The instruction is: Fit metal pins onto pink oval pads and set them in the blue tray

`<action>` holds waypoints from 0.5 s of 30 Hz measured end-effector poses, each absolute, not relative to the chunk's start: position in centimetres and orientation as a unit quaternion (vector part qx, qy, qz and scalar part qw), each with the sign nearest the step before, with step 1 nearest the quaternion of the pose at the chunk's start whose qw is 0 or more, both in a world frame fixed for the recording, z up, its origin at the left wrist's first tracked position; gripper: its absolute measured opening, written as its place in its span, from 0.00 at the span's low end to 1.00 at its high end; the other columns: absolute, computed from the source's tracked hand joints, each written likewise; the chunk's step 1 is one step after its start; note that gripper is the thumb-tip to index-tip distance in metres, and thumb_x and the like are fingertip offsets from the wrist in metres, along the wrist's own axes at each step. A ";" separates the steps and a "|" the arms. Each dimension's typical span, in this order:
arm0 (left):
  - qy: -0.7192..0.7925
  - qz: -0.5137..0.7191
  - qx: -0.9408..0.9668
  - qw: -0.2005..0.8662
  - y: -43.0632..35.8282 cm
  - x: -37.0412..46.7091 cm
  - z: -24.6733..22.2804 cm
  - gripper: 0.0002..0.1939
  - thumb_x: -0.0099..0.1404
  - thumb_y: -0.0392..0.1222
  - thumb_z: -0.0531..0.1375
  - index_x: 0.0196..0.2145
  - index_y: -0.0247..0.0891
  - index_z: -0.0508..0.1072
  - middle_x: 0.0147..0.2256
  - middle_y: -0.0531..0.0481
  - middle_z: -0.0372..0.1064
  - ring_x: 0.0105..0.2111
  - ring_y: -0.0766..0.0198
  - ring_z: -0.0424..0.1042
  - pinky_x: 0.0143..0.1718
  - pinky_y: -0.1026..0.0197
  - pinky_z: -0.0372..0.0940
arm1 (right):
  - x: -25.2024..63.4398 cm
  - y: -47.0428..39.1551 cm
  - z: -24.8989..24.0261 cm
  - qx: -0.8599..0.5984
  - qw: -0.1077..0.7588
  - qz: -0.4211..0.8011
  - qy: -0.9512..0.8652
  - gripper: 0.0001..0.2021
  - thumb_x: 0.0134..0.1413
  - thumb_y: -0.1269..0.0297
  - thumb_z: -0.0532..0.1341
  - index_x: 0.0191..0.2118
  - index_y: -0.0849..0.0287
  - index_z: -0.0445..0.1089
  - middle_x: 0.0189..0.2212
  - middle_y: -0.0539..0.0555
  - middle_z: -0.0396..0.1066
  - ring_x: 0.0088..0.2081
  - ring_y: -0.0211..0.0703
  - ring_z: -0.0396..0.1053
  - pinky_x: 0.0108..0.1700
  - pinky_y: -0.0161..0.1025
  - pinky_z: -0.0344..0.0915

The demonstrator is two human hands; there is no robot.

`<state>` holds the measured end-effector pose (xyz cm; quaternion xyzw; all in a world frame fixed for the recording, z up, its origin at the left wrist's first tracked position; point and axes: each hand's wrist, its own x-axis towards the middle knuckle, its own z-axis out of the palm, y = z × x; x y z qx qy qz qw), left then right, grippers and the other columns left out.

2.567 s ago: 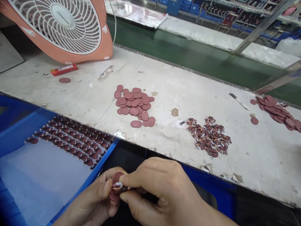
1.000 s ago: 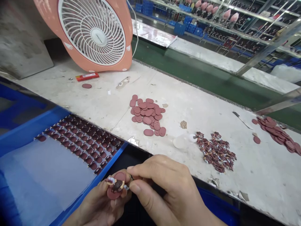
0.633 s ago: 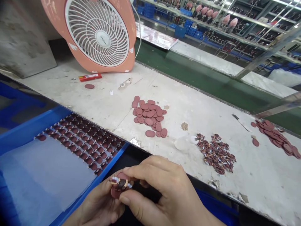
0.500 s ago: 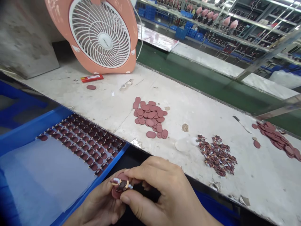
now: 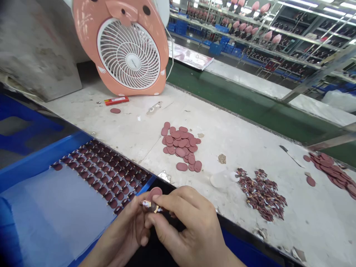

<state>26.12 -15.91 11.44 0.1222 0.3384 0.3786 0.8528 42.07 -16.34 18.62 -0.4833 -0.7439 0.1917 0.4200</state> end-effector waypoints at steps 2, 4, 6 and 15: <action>0.418 0.456 0.178 0.765 -15.9 26.2 11.9 0.14 0.52 0.51 0.71 0.30 0.39 0.79 0.20 0.58 0.64 0.18 0.74 0.61 0.15 0.74 0.61 | 41.7 -16.2 17.5 -0.484 0.422 0.086 -0.762 0.10 0.53 0.78 0.64 0.42 0.64 0.74 0.29 0.55 0.75 0.28 0.38 0.72 0.30 0.32 0.71; 0.446 0.500 0.224 0.708 -15.8 26.3 12.5 0.14 0.49 0.49 0.73 0.27 0.39 0.77 0.17 0.60 0.60 0.16 0.75 0.57 0.15 0.73 0.58 | 41.3 -16.0 16.4 -0.470 0.416 -0.006 -0.779 0.13 0.53 0.79 0.65 0.45 0.65 0.73 0.28 0.56 0.75 0.29 0.40 0.72 0.30 0.35 0.72; 0.451 0.508 0.247 0.691 -15.7 26.4 12.8 0.15 0.47 0.50 0.74 0.27 0.39 0.77 0.19 0.59 0.62 0.16 0.74 0.56 0.15 0.72 0.56 | 40.9 -15.7 15.6 -0.445 0.413 -0.055 -0.793 0.14 0.53 0.79 0.65 0.47 0.65 0.73 0.28 0.55 0.75 0.28 0.41 0.72 0.29 0.37 0.71; 0.512 0.518 0.219 0.649 -14.6 26.0 12.9 0.19 0.50 0.55 0.71 0.27 0.38 0.72 0.20 0.59 0.61 0.16 0.75 0.53 0.15 0.70 0.52 | 39.9 -14.4 14.2 -0.409 0.426 -0.046 -0.806 0.16 0.50 0.78 0.67 0.46 0.62 0.74 0.28 0.53 0.77 0.25 0.42 0.74 0.27 0.37 0.72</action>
